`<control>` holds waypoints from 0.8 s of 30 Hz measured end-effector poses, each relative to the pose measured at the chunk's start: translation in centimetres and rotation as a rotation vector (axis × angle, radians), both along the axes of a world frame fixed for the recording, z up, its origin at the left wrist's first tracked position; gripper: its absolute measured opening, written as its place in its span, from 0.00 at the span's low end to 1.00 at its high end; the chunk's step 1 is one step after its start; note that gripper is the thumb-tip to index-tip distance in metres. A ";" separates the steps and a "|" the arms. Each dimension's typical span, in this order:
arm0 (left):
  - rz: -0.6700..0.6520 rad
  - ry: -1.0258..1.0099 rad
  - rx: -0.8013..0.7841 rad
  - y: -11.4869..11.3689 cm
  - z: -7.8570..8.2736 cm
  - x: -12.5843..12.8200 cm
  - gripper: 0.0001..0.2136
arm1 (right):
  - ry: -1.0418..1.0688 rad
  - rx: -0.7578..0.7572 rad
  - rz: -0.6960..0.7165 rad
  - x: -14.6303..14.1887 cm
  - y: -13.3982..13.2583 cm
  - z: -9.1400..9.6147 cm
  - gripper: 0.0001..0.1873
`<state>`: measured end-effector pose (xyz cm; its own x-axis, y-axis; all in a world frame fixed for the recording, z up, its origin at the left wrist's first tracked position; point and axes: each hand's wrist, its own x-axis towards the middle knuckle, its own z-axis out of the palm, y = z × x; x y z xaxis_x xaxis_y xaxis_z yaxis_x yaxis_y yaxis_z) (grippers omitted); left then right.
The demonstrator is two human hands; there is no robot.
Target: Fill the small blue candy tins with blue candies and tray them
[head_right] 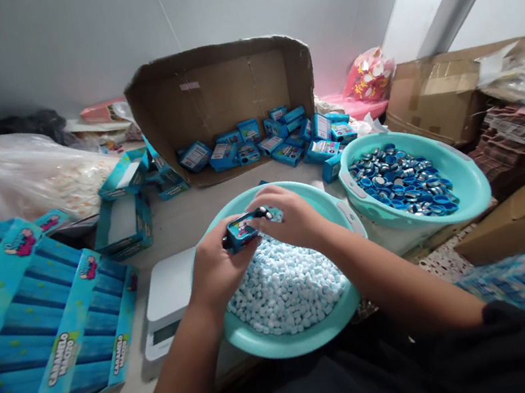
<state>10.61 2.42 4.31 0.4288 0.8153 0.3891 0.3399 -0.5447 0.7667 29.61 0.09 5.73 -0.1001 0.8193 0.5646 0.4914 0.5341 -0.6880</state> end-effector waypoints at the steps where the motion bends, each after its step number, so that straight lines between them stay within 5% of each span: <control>1: 0.008 -0.003 -0.004 0.0 0.0 0.0 0.16 | -0.059 0.014 -0.009 0.3 0.1 -0.2 0.06; 11: 0.059 0.032 -0.090 0.2 -0.2 0.1 0.17 | -0.018 -0.156 -0.166 0.9 0.9 -1.2 0.04; 18: 0.056 -0.001 -0.149 0.2 -0.3 -0.2 0.17 | -0.059 -0.099 -0.135 -0.5 0.3 0.2 0.19; 21: 0.078 -0.067 -0.153 0.4 -0.5 -0.2 0.17 | 0.113 -0.250 -0.258 0.1 0.8 -0.6 0.28; 24: 0.135 -0.195 -0.152 0.6 -0.7 -0.2 0.19 | 0.023 -0.495 -0.328 0.1 1.2 -3.0 0.29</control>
<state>10.42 2.98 3.65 0.2419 0.9153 0.3221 0.2394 -0.3780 0.8943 29.70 1.32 2.78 0.2104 0.9718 0.1062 0.5589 -0.0304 -0.8287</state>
